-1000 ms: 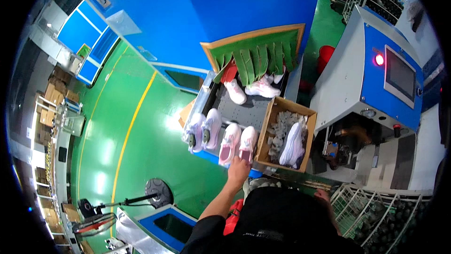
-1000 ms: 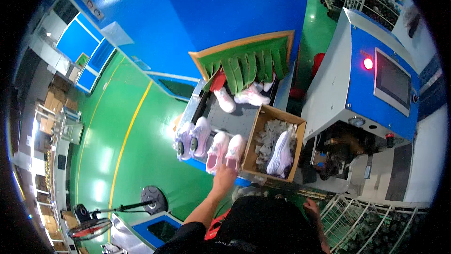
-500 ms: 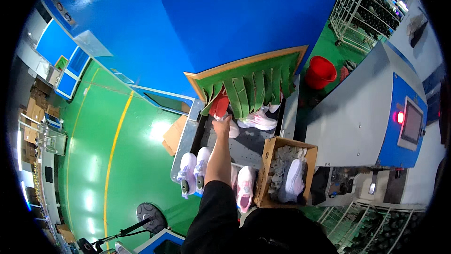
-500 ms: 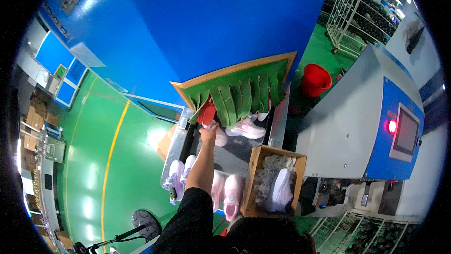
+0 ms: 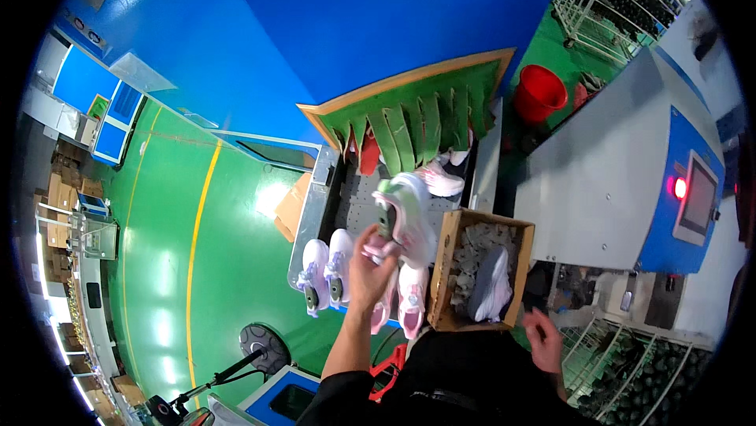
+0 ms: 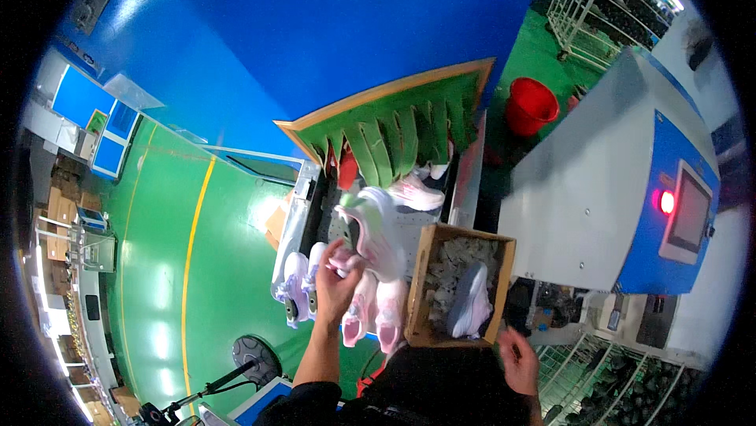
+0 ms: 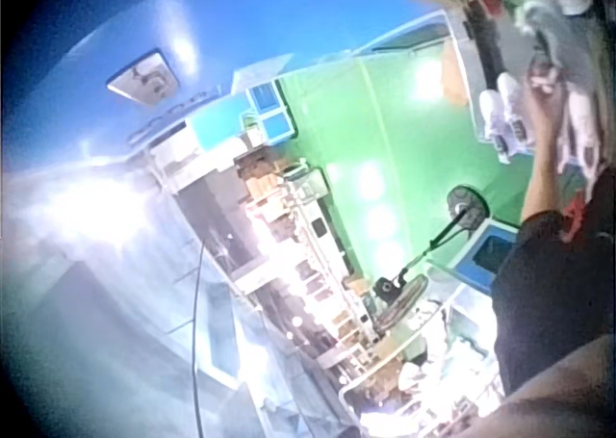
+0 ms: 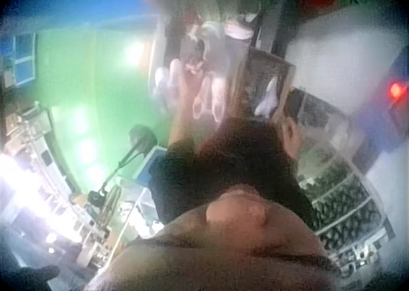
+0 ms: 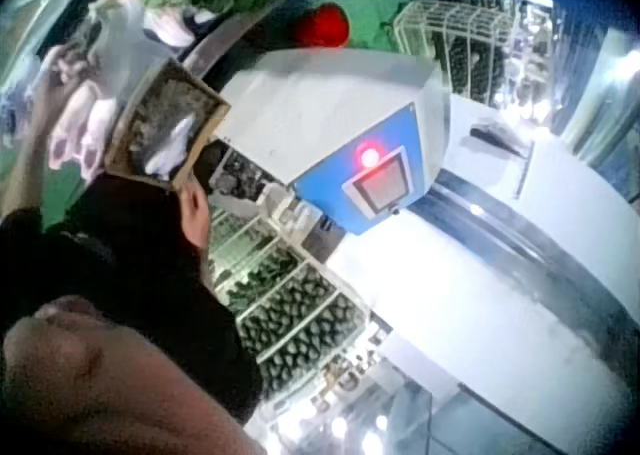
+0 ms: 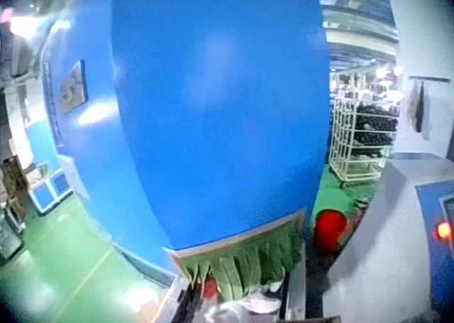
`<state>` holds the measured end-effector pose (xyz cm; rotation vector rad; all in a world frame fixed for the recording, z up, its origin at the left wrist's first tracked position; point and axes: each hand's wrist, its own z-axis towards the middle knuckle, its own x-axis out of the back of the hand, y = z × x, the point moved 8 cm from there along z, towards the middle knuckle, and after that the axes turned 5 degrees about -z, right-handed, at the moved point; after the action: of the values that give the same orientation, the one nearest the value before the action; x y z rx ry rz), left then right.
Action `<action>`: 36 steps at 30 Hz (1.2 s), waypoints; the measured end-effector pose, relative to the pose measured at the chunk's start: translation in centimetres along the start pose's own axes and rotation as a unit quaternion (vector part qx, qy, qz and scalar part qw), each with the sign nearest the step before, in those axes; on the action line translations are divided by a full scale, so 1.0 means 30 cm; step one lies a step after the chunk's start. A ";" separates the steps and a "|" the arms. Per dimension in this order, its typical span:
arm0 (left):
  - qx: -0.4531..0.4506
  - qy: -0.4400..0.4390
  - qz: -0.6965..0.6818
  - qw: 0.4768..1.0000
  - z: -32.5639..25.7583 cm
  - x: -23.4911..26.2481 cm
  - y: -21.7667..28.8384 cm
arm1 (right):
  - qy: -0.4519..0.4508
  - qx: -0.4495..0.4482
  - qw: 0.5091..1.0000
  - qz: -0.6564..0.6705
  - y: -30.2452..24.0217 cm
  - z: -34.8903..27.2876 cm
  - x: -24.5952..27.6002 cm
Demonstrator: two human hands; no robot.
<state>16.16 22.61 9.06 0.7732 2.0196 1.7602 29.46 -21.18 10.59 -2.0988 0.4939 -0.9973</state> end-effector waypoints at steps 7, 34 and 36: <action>-0.113 -0.227 -0.041 0.966 -0.468 -0.424 0.301 | -0.182 0.201 0.878 0.394 -0.380 0.189 -0.089; 0.155 -0.351 -0.068 0.921 -0.991 -1.280 -0.073 | 0.053 0.018 0.892 0.448 0.444 -0.333 0.549; 0.110 -0.353 -0.097 0.924 -0.979 -1.281 -0.038 | 0.116 0.028 0.892 0.435 0.433 -0.283 0.618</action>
<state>28.97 -24.04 9.41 1.0454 1.7150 0.9474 34.02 -44.75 13.38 -1.4291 1.3554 -0.6883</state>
